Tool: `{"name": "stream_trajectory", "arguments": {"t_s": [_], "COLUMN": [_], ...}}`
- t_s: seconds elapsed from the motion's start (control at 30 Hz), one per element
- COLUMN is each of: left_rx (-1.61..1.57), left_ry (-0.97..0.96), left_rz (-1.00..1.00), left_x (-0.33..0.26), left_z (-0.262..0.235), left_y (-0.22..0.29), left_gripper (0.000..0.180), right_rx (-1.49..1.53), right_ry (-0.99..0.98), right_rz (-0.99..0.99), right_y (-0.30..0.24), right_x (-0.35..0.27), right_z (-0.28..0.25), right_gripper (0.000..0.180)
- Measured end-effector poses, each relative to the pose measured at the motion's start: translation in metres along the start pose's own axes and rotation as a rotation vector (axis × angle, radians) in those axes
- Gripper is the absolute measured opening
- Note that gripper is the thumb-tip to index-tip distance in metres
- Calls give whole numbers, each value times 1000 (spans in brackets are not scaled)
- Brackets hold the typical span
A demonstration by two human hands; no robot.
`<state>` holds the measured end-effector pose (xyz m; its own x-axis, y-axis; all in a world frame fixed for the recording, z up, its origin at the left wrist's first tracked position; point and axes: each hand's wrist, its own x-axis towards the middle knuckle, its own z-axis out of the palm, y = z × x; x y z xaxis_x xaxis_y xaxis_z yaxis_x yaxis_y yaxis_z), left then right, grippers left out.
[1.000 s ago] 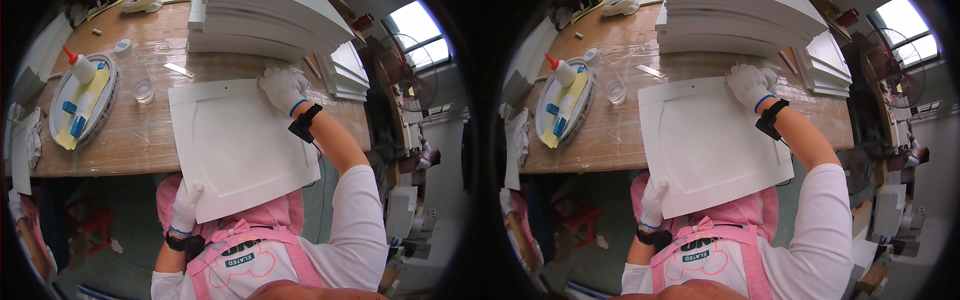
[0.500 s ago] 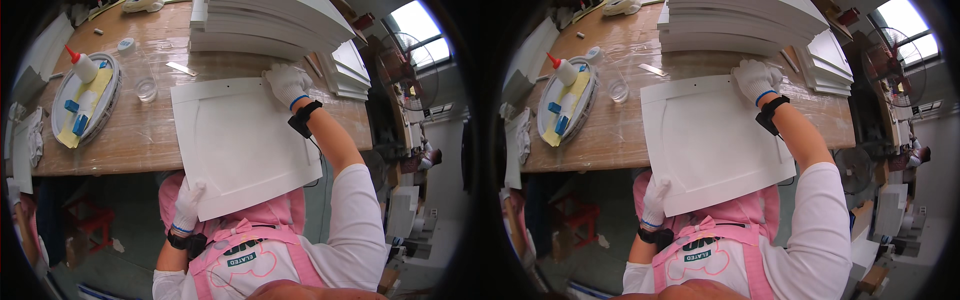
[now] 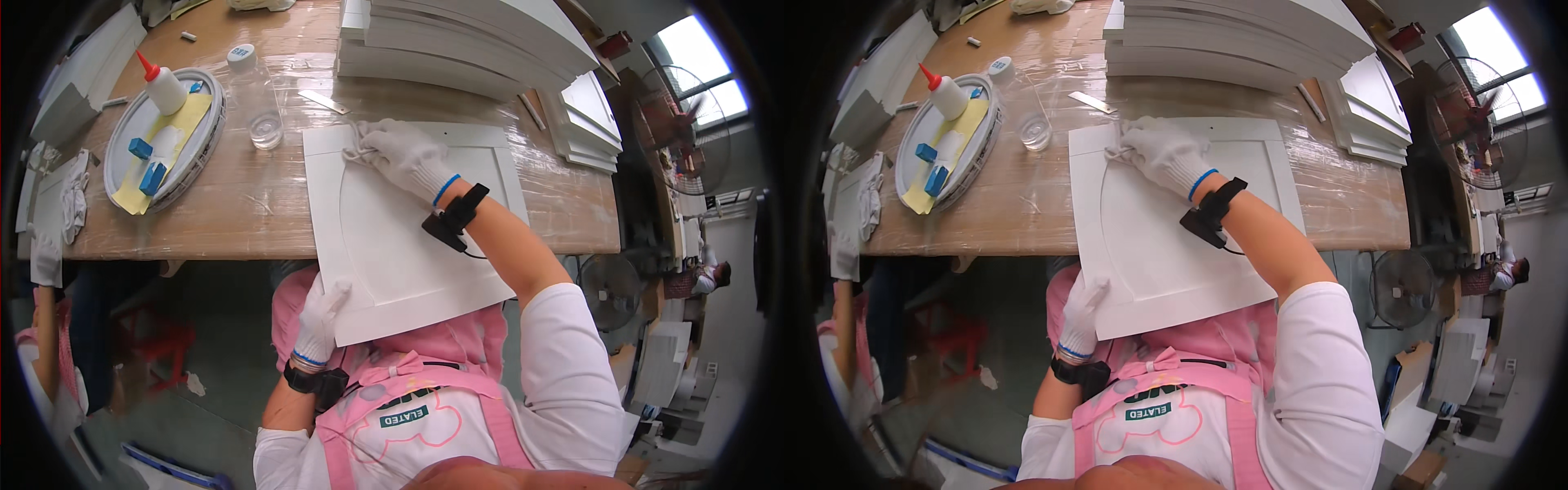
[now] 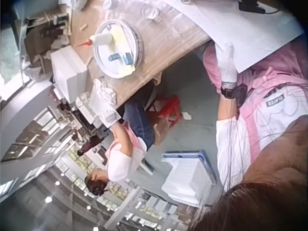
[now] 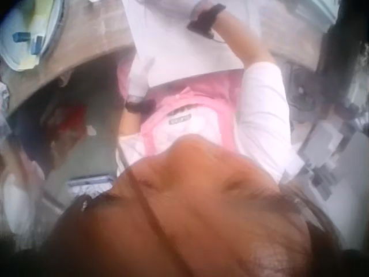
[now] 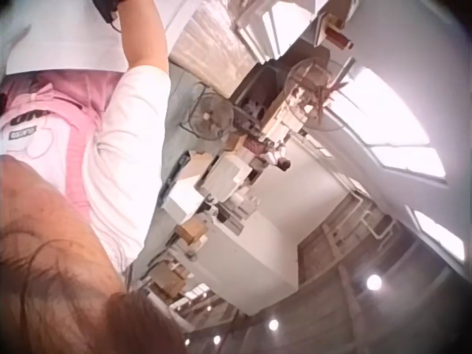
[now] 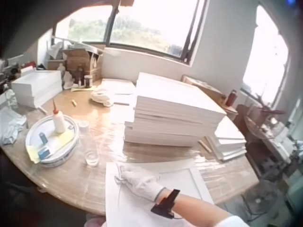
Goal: Cleaning and inspecting white cabinet doors at a workbench in a factory.
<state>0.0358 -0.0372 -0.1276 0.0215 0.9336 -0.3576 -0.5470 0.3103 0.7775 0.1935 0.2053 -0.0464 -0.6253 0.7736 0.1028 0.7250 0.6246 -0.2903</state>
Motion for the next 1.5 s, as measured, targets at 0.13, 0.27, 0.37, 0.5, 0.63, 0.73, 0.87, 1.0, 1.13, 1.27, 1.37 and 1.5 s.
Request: {"name": "stream_trajectory", "arguments": {"t_s": [0.13,0.27,0.37,0.5,0.63,0.73,0.87,1.0,1.13,1.27,1.37,1.5], "left_rx": [13,869,-430,-689,-836,-963,-795,-788,-753,-1244,-710,-803], "left_ry": [-38,-348,-255,-267,-182,-223,-210,-233,-202,-255,-191,-127], "left_rz": [-68,551,-366,-305,-223,-192,-290,-315,-218,-91,-202,-278], "left_x": [-10,-31,-41,-38,-37,-38,-41,-38,-44,-27,-39,-41], "left_z": [-4,-18,-9,5,13,1,3,13,2,-4,13,20], "left_y": [1,2,-4,-1,2,-1,-2,-3,-7,-30,-7,8], "left_gripper": [36,39,47,64,73,67,61,63,62,56,65,78], "right_rx": [-127,-22,28,369,98,91,-148,-7,98,62,-4,-270], "right_ry": [334,344,165,-221,35,-113,86,285,170,343,262,411], "right_rz": [340,602,556,297,-267,-472,3,509,-75,-375,-469,-2], "right_y": [78,64,-6,-97,-141,-109,-21,10,-135,-140,-90,4], "right_x": [-59,-69,-46,-41,-127,-167,-177,-131,-126,-173,-208,-262], "right_z": [-14,-11,-7,6,41,18,-8,19,29,54,31,-10], "right_gripper": [26,38,48,45,36,36,29,31,32,21,19,30]}}
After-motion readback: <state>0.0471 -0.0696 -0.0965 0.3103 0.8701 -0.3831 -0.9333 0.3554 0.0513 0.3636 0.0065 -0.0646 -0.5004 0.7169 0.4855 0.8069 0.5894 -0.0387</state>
